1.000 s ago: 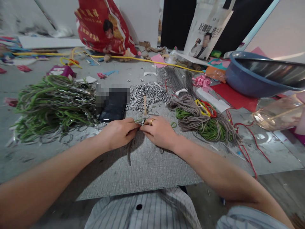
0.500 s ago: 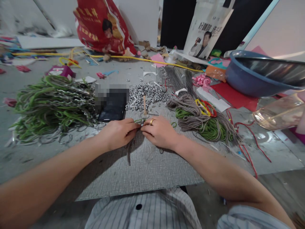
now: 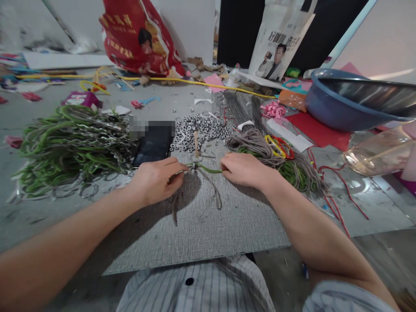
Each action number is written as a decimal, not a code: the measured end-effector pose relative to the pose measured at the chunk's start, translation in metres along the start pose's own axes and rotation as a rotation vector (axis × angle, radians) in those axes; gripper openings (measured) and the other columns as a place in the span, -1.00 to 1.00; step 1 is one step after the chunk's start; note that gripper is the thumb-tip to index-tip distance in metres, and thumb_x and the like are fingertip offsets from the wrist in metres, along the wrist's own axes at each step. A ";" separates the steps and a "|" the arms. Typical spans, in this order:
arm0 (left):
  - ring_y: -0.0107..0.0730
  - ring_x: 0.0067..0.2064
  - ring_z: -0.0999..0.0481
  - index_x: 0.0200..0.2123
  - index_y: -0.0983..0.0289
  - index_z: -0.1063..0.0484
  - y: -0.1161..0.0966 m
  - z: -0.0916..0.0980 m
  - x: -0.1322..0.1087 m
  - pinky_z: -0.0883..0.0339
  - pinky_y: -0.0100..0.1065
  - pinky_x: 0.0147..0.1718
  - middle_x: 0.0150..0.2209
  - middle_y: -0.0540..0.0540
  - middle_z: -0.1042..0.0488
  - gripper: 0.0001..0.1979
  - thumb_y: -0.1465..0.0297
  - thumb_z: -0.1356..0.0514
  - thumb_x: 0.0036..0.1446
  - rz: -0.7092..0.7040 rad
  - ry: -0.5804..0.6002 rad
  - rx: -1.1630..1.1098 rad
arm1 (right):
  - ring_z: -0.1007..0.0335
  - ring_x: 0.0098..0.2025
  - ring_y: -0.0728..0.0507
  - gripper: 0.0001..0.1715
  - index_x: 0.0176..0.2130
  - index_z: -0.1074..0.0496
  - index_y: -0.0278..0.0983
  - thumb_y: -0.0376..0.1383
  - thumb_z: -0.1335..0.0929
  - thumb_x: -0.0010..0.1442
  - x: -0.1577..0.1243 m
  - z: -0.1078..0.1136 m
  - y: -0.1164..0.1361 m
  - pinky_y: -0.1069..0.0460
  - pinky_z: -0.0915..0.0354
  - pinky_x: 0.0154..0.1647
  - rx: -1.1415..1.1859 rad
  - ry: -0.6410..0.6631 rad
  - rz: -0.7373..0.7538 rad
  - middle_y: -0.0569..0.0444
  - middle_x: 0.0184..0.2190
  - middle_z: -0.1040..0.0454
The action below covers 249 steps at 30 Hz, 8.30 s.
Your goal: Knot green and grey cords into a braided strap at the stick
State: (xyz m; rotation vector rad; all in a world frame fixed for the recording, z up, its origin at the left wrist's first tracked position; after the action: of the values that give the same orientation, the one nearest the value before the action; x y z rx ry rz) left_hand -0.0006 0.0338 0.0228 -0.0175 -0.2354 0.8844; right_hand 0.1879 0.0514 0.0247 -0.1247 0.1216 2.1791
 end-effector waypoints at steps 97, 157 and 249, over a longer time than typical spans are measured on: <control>-0.43 -0.43 -0.40 -0.40 0.29 -0.38 0.004 -0.013 0.009 -0.22 -0.43 -0.46 -0.45 0.03 -0.46 -0.88 0.48 -0.04 0.05 0.158 0.019 -0.341 | -0.35 -0.25 -0.11 -0.87 -0.40 -0.46 -0.27 -0.31 -0.31 0.11 0.016 -0.008 0.042 -0.01 -0.04 -0.26 0.221 -0.515 0.094 0.06 -0.33 -0.48; -0.39 -0.34 -0.42 -0.45 0.28 -0.46 0.008 -0.012 0.009 -0.28 -0.35 -0.30 -0.41 0.06 -0.40 -0.83 0.48 -0.06 0.00 0.095 0.151 -0.295 | -0.28 -0.20 -0.13 -0.77 -0.20 -0.45 -0.27 -0.27 -0.28 0.14 0.026 -0.018 0.055 -0.03 -0.14 -0.21 0.188 -0.369 0.156 -0.02 -0.26 -0.41; -0.31 -0.37 -0.46 -0.28 0.21 -0.41 0.019 -0.006 0.000 -0.23 -0.39 -0.44 -0.38 0.07 -0.51 -0.73 0.40 0.04 -0.01 0.181 0.355 -0.164 | -0.19 -0.29 -0.11 -0.64 -0.18 -0.45 -0.19 -0.12 -0.17 0.21 0.007 -0.014 0.070 -0.05 -0.03 -0.24 0.034 -0.446 0.447 0.01 -0.34 -0.38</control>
State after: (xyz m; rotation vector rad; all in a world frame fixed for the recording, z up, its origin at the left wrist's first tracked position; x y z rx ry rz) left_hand -0.0140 0.0469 0.0146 -0.3506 0.0271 1.0232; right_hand 0.1268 0.0147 0.0125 0.4475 -0.0755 2.5884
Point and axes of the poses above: each hand's wrist, its own x-axis towards the middle knuckle, its own z-axis out of the back of the hand, y = z × x, the point moved 4 cm from there along x, towards the middle knuckle
